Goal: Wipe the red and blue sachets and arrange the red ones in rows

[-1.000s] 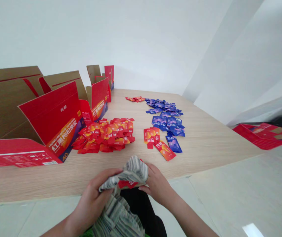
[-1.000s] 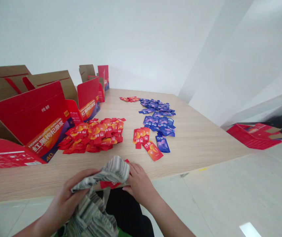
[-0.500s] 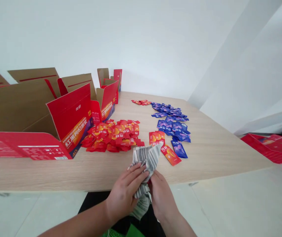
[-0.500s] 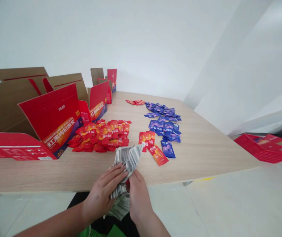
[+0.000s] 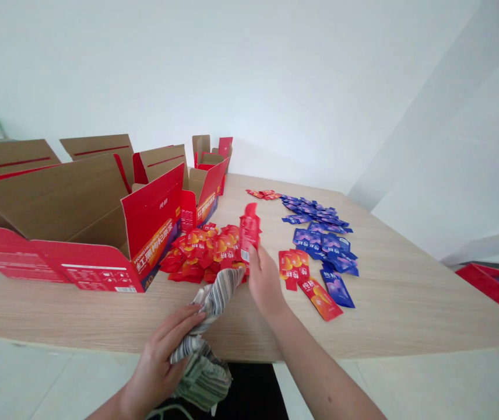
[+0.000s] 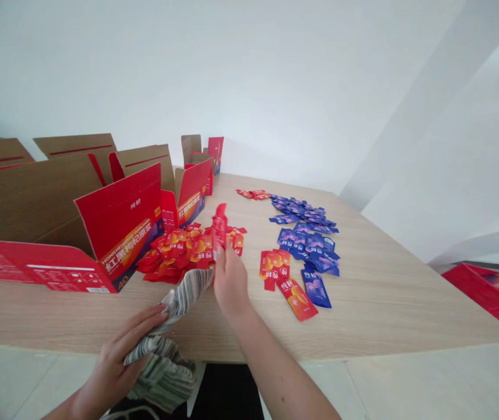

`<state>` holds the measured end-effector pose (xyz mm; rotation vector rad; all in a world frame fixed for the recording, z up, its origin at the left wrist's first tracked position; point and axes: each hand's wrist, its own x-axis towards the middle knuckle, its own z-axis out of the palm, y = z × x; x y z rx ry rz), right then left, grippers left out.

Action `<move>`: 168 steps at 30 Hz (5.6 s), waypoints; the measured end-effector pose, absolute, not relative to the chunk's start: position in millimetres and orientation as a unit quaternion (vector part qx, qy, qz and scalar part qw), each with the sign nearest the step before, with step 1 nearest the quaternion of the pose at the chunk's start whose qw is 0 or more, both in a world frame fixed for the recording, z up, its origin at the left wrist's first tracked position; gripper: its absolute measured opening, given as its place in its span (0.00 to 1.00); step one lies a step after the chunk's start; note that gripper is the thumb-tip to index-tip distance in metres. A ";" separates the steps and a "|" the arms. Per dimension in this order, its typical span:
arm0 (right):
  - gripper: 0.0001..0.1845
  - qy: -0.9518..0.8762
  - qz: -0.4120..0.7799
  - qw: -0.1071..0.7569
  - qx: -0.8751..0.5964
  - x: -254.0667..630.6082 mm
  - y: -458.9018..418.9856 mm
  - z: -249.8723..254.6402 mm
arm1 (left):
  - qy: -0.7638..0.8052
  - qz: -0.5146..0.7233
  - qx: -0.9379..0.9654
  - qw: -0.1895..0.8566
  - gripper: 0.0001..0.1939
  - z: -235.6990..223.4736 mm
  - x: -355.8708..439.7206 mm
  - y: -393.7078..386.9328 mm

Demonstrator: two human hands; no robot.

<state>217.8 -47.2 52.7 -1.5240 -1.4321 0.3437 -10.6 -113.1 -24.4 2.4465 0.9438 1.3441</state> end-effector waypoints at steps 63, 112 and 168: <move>0.21 -0.207 0.416 0.687 -0.559 277.3 -202.1 33.2 | 0.165 0.297 0.931 0.137 0.41 12.6 113.9 -139.3; 0.20 -0.679 -0.069 0.234 -0.693 323.7 -160.1 -57.0 | 0.332 0.392 0.847 0.140 0.29 -9.5 37.0 -98.8; 0.32 -0.279 0.537 0.596 -0.529 270.7 -189.9 30.2 | 0.474 0.416 0.610 0.479 0.11 36.8 105.7 -131.4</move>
